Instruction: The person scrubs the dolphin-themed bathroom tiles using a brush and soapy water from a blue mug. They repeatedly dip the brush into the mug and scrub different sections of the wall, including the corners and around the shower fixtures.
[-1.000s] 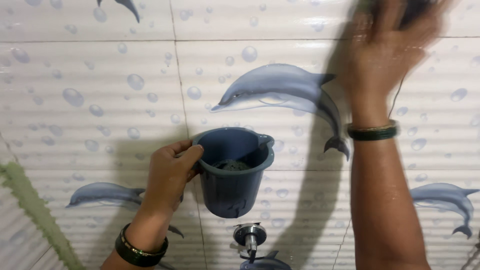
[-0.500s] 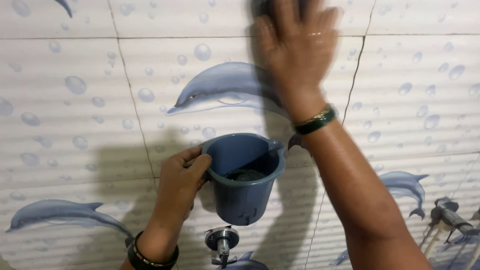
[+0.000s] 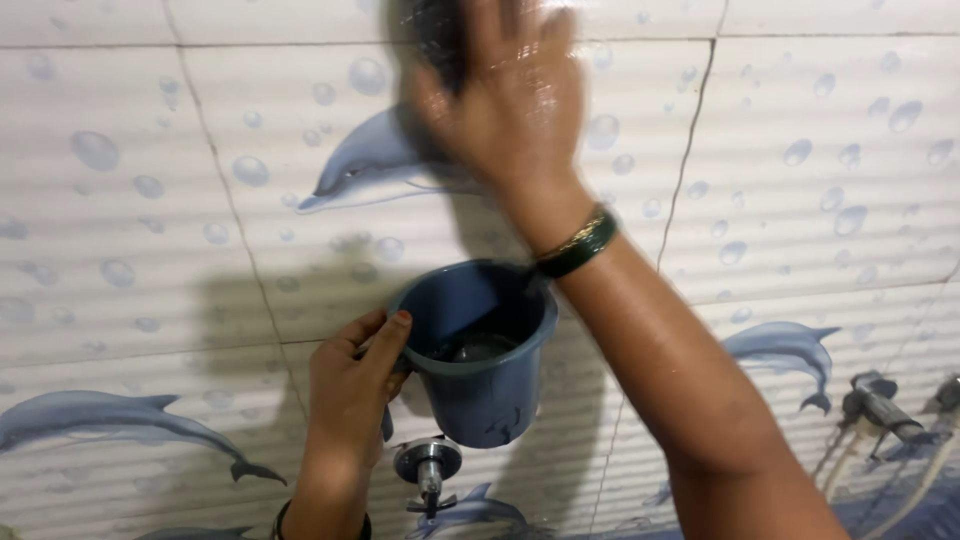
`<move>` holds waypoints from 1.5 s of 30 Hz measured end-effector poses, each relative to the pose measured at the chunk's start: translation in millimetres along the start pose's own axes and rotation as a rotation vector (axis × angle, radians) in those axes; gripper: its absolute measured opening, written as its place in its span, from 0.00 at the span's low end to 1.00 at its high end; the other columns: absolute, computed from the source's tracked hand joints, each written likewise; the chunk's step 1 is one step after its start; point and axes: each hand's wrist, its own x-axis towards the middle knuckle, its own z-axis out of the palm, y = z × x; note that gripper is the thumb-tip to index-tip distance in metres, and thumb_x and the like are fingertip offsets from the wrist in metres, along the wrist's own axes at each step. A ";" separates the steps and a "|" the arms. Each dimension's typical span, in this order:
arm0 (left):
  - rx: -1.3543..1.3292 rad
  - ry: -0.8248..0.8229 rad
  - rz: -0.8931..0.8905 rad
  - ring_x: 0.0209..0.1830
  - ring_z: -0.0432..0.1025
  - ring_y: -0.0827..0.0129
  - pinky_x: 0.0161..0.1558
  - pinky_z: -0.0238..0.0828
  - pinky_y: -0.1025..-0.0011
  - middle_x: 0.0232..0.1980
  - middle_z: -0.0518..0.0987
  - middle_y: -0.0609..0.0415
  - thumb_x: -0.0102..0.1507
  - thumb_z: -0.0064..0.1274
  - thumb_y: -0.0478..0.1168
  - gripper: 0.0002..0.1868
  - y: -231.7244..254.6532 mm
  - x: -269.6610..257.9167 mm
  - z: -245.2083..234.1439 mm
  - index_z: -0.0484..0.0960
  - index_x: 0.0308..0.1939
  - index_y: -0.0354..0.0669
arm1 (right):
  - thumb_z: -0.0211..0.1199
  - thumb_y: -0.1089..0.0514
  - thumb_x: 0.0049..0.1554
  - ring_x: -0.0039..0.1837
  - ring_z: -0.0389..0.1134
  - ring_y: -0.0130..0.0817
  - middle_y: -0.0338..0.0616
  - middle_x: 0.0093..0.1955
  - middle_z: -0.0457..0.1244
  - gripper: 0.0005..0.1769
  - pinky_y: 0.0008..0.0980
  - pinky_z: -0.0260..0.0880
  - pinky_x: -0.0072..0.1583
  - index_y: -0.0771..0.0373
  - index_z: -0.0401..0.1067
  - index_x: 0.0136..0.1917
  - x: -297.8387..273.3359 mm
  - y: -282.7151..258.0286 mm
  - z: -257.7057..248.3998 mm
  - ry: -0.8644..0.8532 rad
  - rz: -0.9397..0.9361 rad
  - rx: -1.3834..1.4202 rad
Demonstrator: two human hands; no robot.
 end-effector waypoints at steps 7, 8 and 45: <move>-0.049 -0.161 -0.211 0.21 0.65 0.79 0.26 0.60 0.79 0.26 0.76 0.56 0.59 0.60 0.39 0.19 -14.3 -10.0 15.9 0.79 0.47 0.24 | 0.50 0.32 0.68 0.77 0.50 0.76 0.77 0.78 0.43 0.44 0.58 0.66 0.74 0.64 0.40 0.80 -7.9 181.7 -56.0 0.021 0.383 -0.238; -0.029 -0.211 -0.177 0.19 0.62 0.79 0.23 0.56 0.79 0.24 0.74 0.57 0.59 0.62 0.41 0.19 -19.5 -12.6 17.8 0.79 0.44 0.26 | 0.51 0.31 0.69 0.77 0.49 0.77 0.79 0.79 0.41 0.45 0.58 0.66 0.73 0.65 0.40 0.80 -5.7 177.9 -64.5 -0.004 0.462 -0.202; 0.193 -0.046 -0.036 0.20 0.68 0.80 0.24 0.62 0.78 0.24 0.79 0.58 0.57 0.55 0.36 0.08 -130.8 -49.0 125.1 0.82 0.38 0.34 | 0.55 0.37 0.73 0.80 0.36 0.74 0.76 0.81 0.38 0.44 0.72 0.34 0.76 0.73 0.42 0.80 -54.6 255.0 -119.5 -0.014 0.235 -0.367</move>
